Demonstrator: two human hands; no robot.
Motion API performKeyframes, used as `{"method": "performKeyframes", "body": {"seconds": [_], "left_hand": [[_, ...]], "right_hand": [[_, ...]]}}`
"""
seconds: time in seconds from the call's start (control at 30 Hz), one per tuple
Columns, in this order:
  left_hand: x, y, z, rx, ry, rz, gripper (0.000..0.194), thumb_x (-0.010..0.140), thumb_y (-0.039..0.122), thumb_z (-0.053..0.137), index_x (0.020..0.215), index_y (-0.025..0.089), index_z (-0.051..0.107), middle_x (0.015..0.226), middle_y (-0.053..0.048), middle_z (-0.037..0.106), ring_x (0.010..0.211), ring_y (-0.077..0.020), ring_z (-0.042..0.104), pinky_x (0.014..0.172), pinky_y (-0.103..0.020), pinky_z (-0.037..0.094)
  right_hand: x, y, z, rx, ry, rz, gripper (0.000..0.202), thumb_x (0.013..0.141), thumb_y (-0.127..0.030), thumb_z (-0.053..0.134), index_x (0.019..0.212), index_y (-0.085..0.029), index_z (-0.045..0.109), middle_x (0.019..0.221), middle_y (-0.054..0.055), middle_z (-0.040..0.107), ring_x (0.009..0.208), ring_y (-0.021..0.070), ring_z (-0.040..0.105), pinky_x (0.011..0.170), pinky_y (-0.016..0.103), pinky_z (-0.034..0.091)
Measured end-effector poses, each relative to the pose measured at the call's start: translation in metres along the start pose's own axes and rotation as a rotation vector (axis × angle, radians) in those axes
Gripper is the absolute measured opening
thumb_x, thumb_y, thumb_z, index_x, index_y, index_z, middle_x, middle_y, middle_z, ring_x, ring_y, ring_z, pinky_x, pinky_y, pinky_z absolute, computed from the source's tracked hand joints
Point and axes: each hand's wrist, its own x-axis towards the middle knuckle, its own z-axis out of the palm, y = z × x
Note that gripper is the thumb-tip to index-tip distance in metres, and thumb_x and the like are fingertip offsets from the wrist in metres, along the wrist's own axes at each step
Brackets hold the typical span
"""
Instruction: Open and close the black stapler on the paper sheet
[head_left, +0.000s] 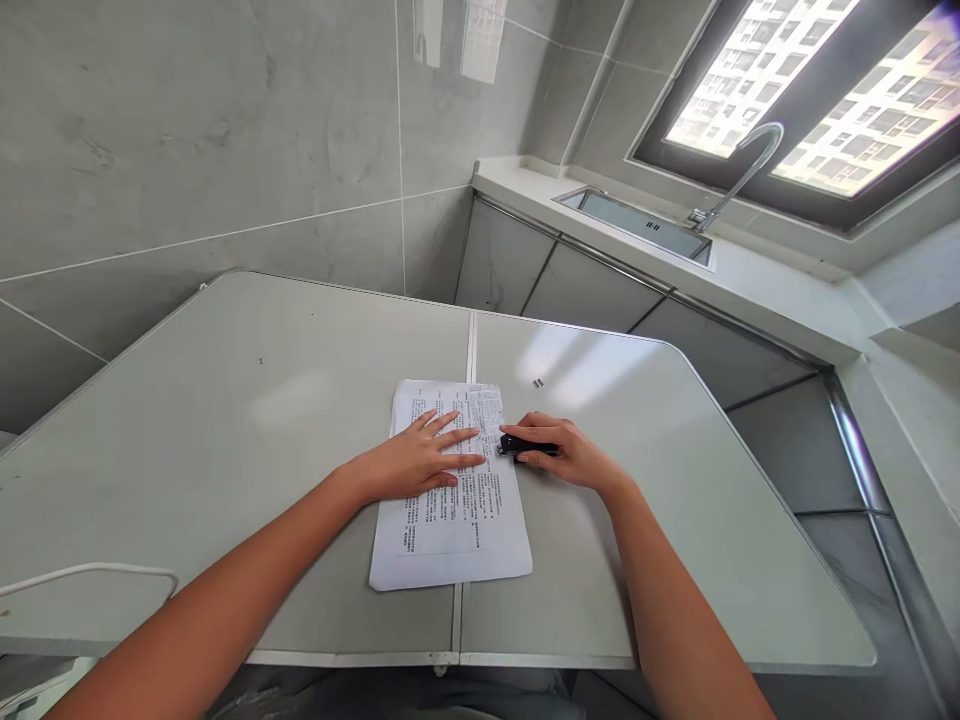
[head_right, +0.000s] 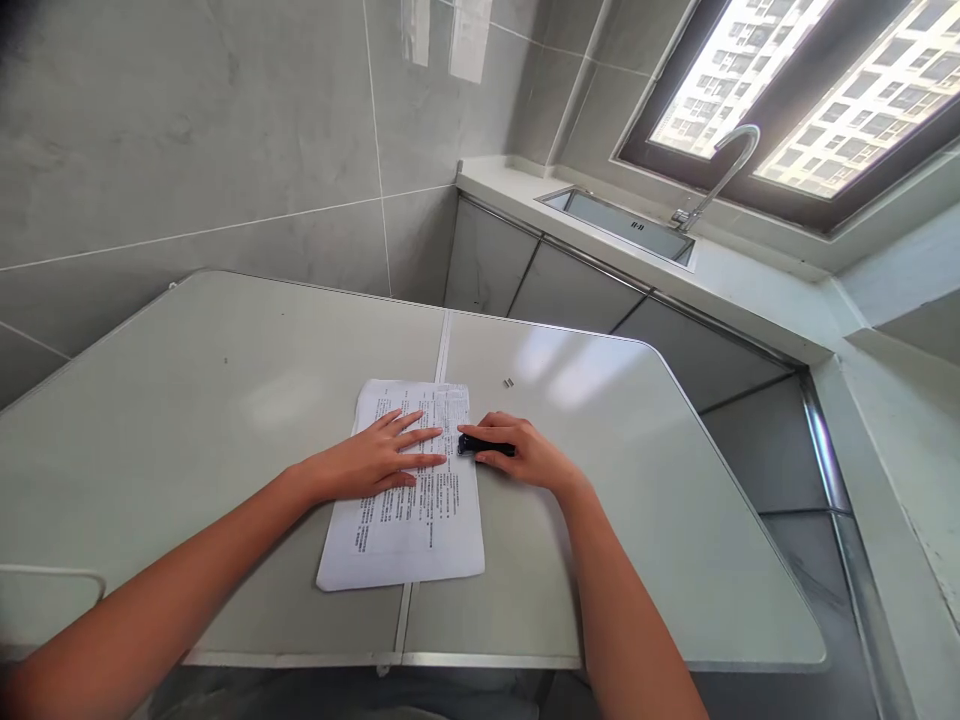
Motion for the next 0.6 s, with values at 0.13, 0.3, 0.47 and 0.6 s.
{"method": "performKeyframes", "body": {"seconds": [0.13,0.3,0.47,0.6], "left_hand": [[0.001,0.001,0.000,0.034,-0.037,-0.005,0.049,0.106,0.039,0.048,0.155,0.045,0.044,0.170,0.000,0.030,0.156,-0.0401,0.022,0.123,-0.065,0.022],[0.001,0.002,-0.001,0.013,-0.062,-0.015,0.050,0.106,0.038,0.047,0.155,0.046,0.042,0.170,0.001,0.029,0.157,-0.0406,0.021,0.122,-0.067,0.021],[0.001,0.003,-0.001,-0.060,-0.020,-0.047,0.050,0.103,0.036,0.054,0.151,0.050,0.047,0.168,0.004,0.032,0.157,-0.0384,0.024,0.124,-0.066,0.020],[0.001,0.003,0.000,-0.104,0.023,-0.045,0.049,0.101,0.034,0.059,0.147,0.051,0.052,0.167,0.005,0.036,0.156,-0.0368,0.027,0.124,-0.065,0.021]], "right_hand": [[0.004,-0.004,0.004,-0.062,0.016,0.004,0.043,0.104,-0.043,0.054,0.147,-0.036,0.058,0.112,0.008,0.066,0.096,0.0201,0.064,0.088,0.036,0.054],[0.006,-0.009,0.008,-0.118,0.052,0.018,0.042,0.105,-0.040,0.051,0.147,-0.035,0.057,0.111,0.009,0.066,0.099,0.0217,0.064,0.091,0.039,0.054],[0.009,-0.012,0.013,-0.143,0.065,0.036,0.041,0.105,-0.038,0.052,0.145,-0.035,0.059,0.112,0.009,0.067,0.103,0.0237,0.063,0.093,0.042,0.054],[0.011,-0.013,0.016,-0.169,0.071,0.034,0.041,0.105,-0.037,0.052,0.144,-0.034,0.060,0.110,0.009,0.067,0.101,0.0238,0.062,0.094,0.044,0.054]]}}
